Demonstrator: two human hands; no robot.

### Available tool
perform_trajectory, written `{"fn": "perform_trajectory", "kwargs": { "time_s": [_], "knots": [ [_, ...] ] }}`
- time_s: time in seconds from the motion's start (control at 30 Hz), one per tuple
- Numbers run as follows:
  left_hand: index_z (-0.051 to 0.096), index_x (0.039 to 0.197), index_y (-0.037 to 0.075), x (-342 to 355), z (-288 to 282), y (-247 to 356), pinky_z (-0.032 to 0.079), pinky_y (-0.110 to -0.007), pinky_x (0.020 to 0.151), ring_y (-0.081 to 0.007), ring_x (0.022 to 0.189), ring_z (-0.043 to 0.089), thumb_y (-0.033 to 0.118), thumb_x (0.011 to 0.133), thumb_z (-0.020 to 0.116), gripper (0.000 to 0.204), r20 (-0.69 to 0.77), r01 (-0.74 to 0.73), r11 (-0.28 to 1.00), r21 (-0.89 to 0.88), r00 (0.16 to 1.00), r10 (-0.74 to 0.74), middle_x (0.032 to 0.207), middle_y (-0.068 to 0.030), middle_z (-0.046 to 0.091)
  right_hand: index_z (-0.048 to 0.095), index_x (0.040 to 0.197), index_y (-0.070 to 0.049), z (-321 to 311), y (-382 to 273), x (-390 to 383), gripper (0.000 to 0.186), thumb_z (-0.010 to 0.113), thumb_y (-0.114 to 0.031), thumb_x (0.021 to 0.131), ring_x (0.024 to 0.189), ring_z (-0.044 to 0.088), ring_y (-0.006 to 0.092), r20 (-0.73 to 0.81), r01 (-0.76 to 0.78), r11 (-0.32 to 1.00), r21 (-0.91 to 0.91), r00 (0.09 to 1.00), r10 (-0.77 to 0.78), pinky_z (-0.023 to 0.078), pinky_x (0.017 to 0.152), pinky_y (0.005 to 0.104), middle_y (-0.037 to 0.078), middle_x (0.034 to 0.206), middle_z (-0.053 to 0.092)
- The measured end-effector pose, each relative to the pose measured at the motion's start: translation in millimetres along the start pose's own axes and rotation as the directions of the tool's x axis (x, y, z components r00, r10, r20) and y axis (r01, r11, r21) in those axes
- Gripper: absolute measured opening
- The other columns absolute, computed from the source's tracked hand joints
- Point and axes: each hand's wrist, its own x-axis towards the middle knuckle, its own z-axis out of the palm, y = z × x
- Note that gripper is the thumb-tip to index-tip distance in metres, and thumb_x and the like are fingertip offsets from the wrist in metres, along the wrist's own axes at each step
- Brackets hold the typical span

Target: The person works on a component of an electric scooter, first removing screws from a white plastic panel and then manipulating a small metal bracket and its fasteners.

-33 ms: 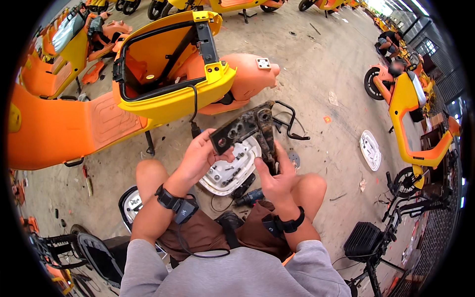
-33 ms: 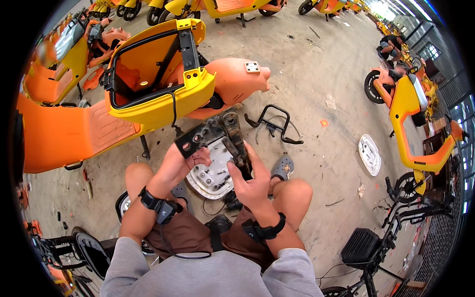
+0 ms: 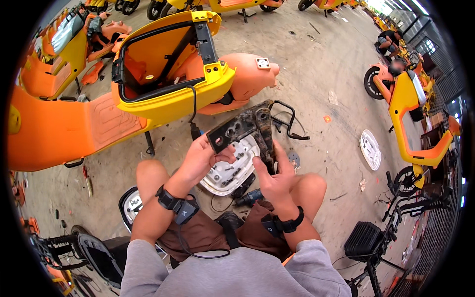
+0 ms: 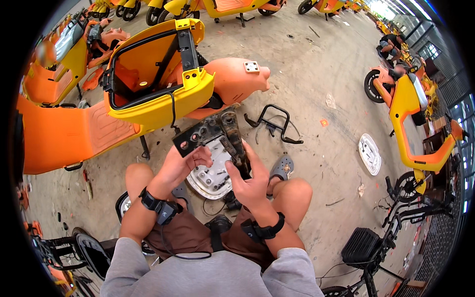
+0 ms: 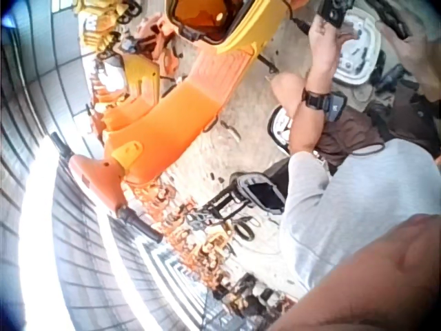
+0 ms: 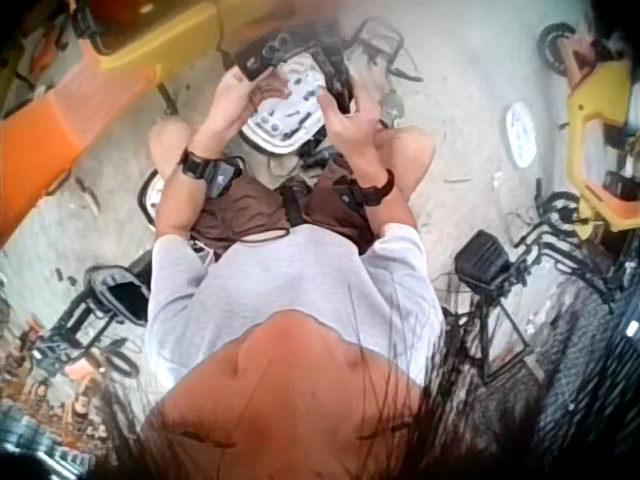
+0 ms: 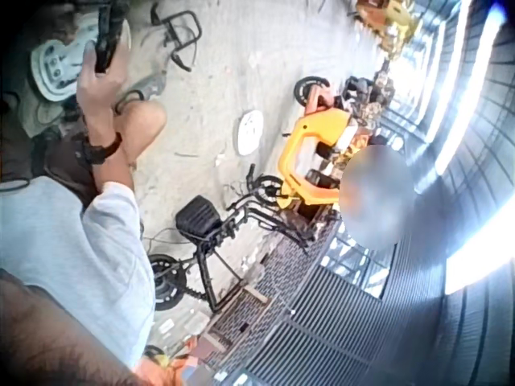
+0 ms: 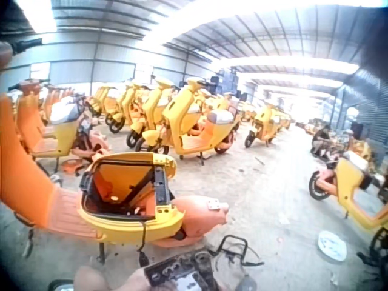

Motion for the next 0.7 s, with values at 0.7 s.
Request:
{"fn": "perform_trajectory", "kwargs": {
  "time_s": [0.7],
  "knots": [
    [0.057, 0.119, 0.002, 12.9, 19.5, -22.6, 0.047, -0.035, 0.092, -0.0171, 0.110, 0.055, 0.016, 0.096, 0.059, 0.027, 0.064, -0.090, 0.979, 0.183, 0.995, 0.080, 0.119, -0.0078, 0.059, 0.053, 0.127, 0.004, 21.9, 31.4, 0.1, 0.049, 0.071, -0.006, 0.083, 0.084, 0.060, 0.0098, -0.010, -0.231, 0.972, 0.037, 0.973, 0.231, 0.050, 0.075, 0.0250, 0.009, 0.102, 0.067]
  ]
}}
